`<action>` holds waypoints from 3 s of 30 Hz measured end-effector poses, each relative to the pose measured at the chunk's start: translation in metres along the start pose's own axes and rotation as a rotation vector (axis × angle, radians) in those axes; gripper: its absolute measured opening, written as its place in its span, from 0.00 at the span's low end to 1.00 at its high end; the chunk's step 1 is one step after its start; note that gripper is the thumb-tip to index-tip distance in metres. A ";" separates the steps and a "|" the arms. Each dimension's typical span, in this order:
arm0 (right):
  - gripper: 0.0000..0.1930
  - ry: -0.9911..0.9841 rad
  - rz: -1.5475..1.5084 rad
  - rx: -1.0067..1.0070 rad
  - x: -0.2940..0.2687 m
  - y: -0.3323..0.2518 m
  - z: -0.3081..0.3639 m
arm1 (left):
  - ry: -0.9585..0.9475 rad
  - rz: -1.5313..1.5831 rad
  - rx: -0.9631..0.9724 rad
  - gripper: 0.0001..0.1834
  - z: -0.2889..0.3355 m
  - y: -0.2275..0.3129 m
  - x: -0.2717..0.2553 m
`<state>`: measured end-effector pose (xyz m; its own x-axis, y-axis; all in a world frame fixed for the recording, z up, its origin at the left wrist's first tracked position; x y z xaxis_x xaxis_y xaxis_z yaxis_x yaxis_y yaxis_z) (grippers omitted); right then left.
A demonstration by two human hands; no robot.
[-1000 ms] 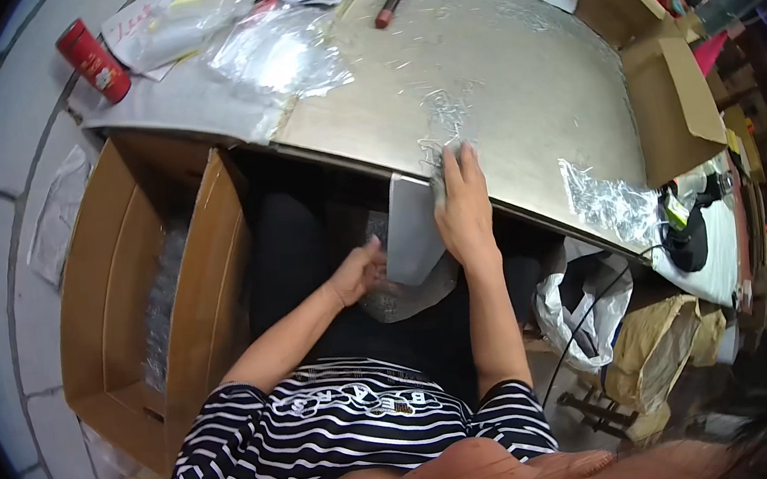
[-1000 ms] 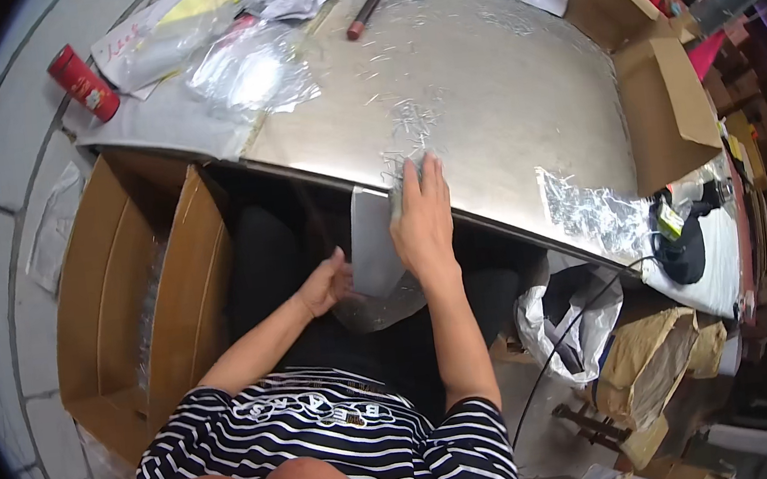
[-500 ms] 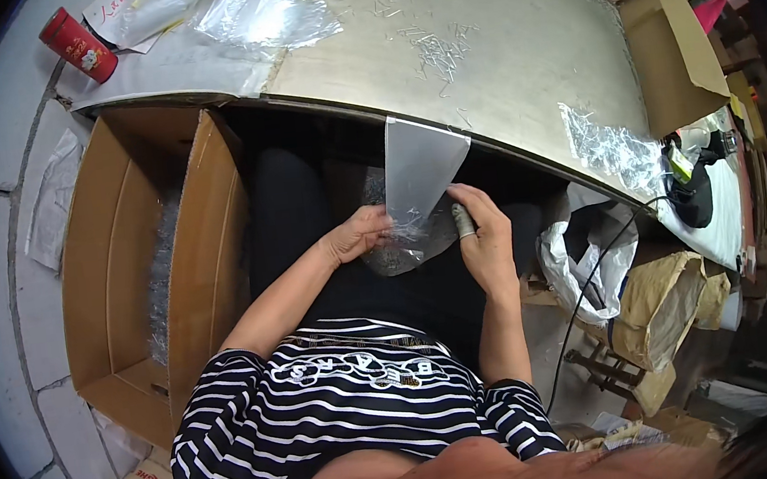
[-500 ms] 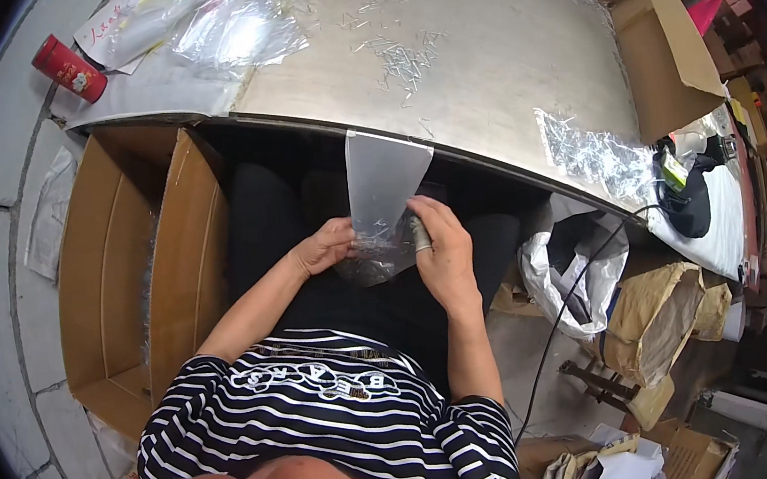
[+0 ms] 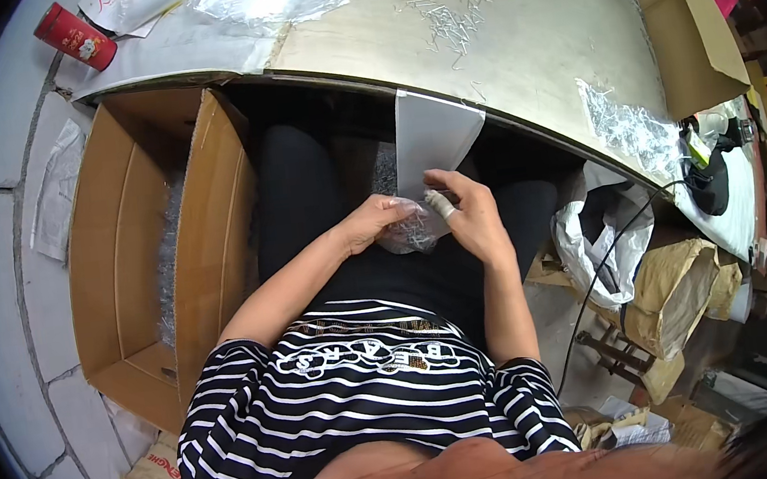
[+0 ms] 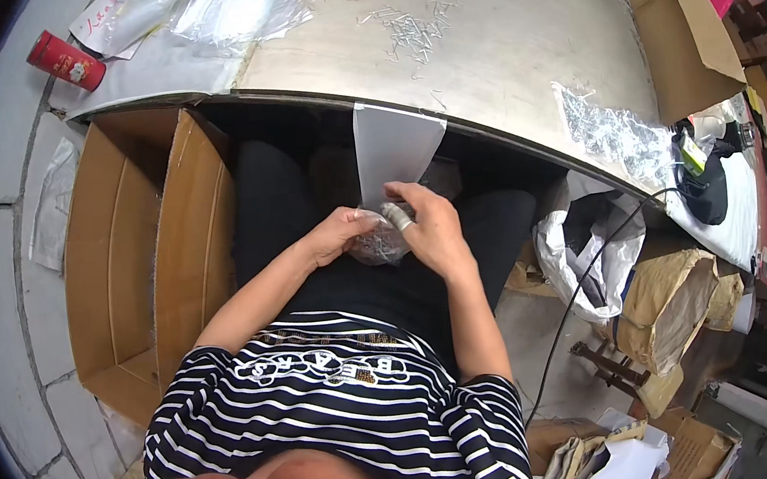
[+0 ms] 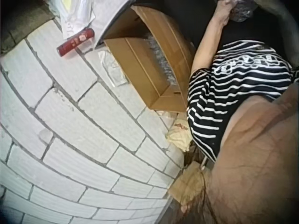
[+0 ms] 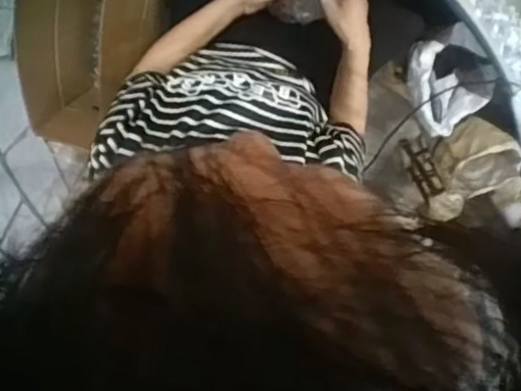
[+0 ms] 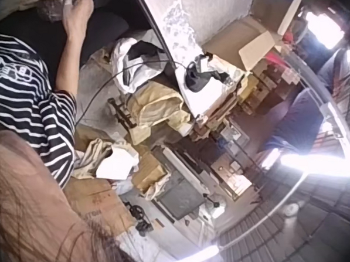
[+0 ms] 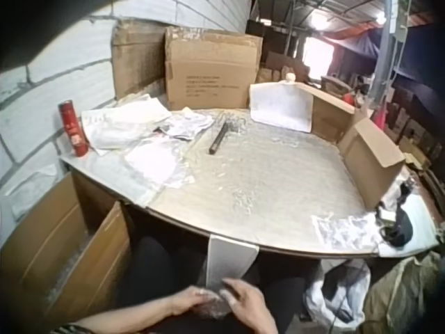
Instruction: Packaging small metal components into plastic bags at a workbench.
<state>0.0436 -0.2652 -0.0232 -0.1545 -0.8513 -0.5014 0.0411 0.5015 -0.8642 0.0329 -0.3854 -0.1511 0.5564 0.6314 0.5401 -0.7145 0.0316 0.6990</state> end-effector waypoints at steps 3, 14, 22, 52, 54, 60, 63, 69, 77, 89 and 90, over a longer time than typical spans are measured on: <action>0.14 -0.131 0.180 -0.004 0.002 -0.007 0.002 | -0.049 -0.044 0.104 0.17 -0.001 0.019 0.011; 0.03 0.266 -0.148 0.060 -0.022 0.003 -0.004 | 0.135 -0.065 0.366 0.12 0.023 0.063 0.026; 0.01 0.640 -0.227 -0.072 -0.076 -0.018 -0.014 | 0.240 -0.386 0.539 0.07 0.037 0.120 0.051; 0.26 0.487 0.477 -0.076 -0.125 -0.016 -0.149 | 0.363 -0.128 0.559 0.09 0.041 0.135 -0.038; 0.33 0.302 0.674 0.030 -0.076 0.003 -0.201 | 0.356 -0.079 0.596 0.08 0.038 0.140 -0.046; 0.36 0.335 0.780 -0.093 -0.048 -0.008 -0.363 | 0.386 -0.085 0.610 0.05 0.040 0.141 -0.062; 0.33 0.138 0.748 -0.263 -0.016 -0.024 -0.375 | 0.396 -0.079 0.604 0.05 0.041 0.141 -0.066; 0.25 -0.047 0.663 -0.456 0.000 -0.022 -0.288 | 0.468 -0.206 0.687 0.03 0.045 0.140 -0.057; 0.16 -0.110 0.259 -0.215 -0.030 -0.087 -0.091 | 0.415 -0.395 0.778 0.02 0.055 0.155 0.005; 0.07 -0.599 -0.149 0.286 0.059 0.070 0.033 | 0.097 -0.662 0.173 0.05 0.018 0.054 -0.004; 0.07 -0.591 0.004 0.263 0.061 0.082 0.035 | 0.123 -0.807 0.194 0.06 0.014 0.048 -0.011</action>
<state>0.0726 -0.2815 -0.1260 0.4126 -0.8285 -0.3786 0.2923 0.5140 -0.8064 -0.0016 -0.4014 -0.1172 0.8073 0.5523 -0.2079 -0.0249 0.3838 0.9231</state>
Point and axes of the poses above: each hand's wrist, its own z-axis away from the middle knuckle, its own x-axis out of the palm, y = z × x, the point moved 9 cm from there along -z, towards the middle knuckle, and after that the axes turned 3 degrees about y, right-handed, at the moved point
